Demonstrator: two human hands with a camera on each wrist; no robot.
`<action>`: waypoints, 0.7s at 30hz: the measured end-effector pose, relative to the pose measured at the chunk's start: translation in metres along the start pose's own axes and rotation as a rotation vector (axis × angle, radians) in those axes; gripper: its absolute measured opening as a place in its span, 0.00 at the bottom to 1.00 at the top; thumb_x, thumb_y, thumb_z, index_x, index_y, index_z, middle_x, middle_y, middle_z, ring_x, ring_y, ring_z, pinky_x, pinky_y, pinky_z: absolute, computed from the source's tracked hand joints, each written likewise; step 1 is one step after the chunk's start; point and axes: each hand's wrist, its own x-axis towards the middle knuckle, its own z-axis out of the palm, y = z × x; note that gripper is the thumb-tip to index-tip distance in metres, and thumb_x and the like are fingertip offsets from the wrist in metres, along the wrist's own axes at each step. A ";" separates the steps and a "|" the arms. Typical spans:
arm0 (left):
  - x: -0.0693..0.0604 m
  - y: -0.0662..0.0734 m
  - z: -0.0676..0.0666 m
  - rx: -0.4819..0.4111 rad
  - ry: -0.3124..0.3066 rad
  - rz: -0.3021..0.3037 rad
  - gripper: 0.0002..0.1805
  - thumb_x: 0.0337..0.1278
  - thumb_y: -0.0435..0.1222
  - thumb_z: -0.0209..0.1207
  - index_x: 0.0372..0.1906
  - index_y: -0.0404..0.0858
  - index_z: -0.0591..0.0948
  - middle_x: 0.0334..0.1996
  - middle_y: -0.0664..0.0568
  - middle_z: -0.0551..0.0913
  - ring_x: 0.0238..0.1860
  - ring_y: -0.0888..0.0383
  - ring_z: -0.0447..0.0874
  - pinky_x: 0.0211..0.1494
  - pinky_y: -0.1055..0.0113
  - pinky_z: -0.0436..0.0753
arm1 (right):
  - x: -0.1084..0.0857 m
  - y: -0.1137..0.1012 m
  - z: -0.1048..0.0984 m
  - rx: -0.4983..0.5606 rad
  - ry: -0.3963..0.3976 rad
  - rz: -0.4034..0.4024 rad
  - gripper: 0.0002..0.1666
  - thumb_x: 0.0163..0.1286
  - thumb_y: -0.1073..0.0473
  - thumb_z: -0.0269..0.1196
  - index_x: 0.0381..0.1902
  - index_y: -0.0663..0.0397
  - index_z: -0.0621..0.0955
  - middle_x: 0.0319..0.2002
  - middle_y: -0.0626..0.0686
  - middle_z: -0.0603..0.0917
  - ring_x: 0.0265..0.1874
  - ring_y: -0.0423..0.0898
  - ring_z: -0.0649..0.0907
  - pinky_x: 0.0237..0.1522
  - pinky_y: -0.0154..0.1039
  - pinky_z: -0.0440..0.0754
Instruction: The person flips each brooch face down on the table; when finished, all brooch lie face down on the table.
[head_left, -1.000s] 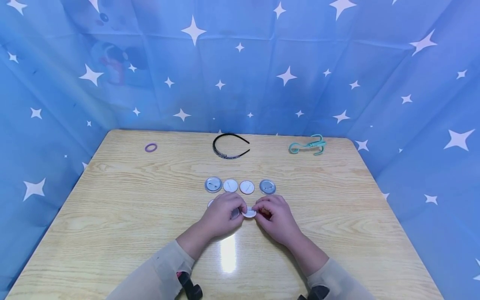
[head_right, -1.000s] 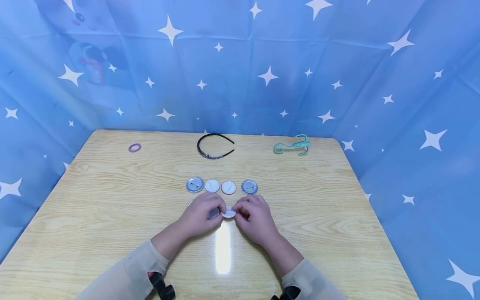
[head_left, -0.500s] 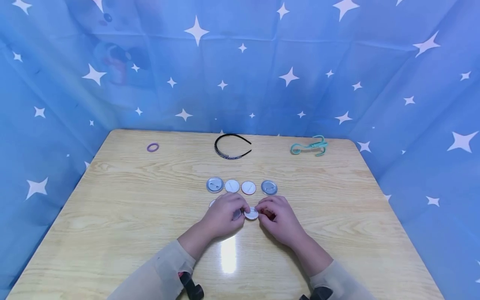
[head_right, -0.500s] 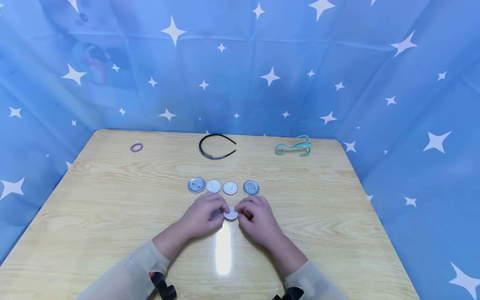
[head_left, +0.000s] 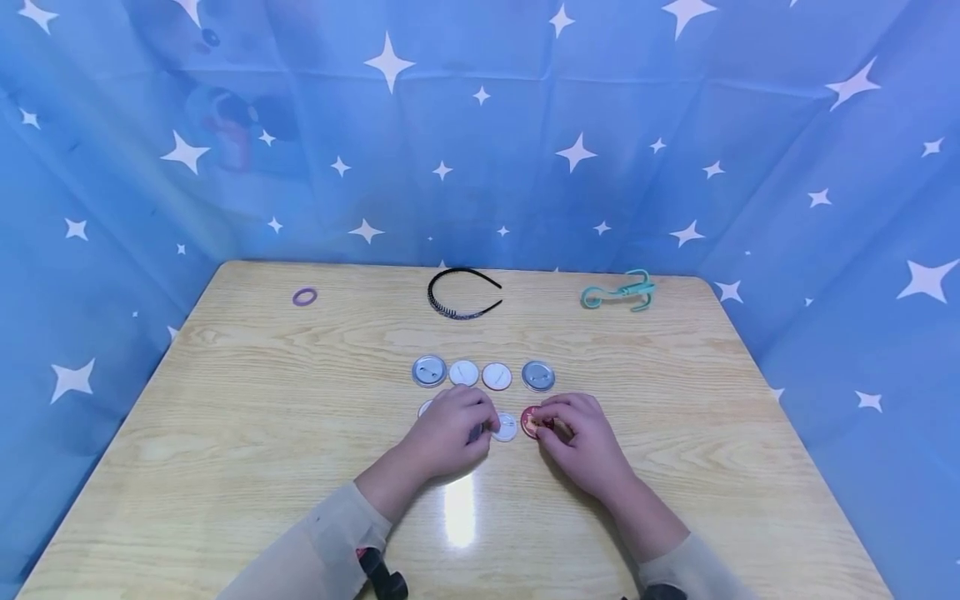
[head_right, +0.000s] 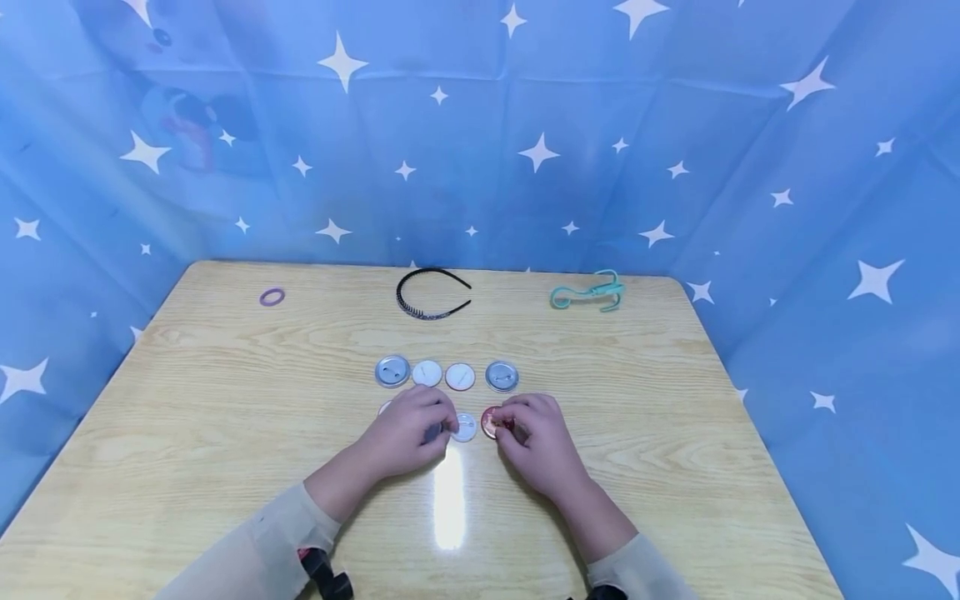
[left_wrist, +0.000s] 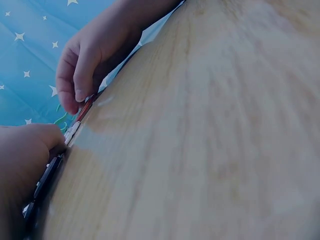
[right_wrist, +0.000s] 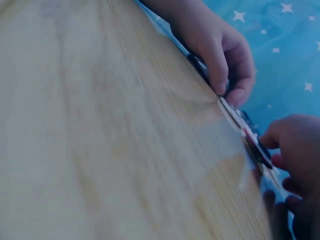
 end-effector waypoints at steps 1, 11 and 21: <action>0.000 0.000 0.000 0.008 0.003 0.002 0.05 0.59 0.36 0.66 0.38 0.50 0.87 0.42 0.62 0.83 0.48 0.58 0.79 0.55 0.59 0.78 | -0.001 0.001 -0.002 -0.009 0.006 0.012 0.15 0.61 0.69 0.76 0.44 0.48 0.91 0.49 0.46 0.88 0.55 0.51 0.79 0.58 0.50 0.73; 0.007 0.006 0.002 0.020 0.010 -0.026 0.21 0.61 0.50 0.68 0.54 0.46 0.81 0.52 0.58 0.83 0.55 0.56 0.79 0.63 0.57 0.77 | -0.005 0.003 -0.006 -0.044 0.050 0.070 0.15 0.58 0.66 0.79 0.44 0.52 0.91 0.51 0.56 0.87 0.58 0.62 0.75 0.61 0.56 0.66; 0.034 0.027 0.028 0.190 -0.059 -0.095 0.21 0.63 0.50 0.63 0.57 0.48 0.85 0.51 0.60 0.82 0.52 0.57 0.76 0.58 0.60 0.76 | -0.004 0.002 -0.006 -0.103 0.014 0.147 0.21 0.61 0.58 0.80 0.50 0.57 0.90 0.54 0.60 0.85 0.60 0.65 0.74 0.62 0.59 0.65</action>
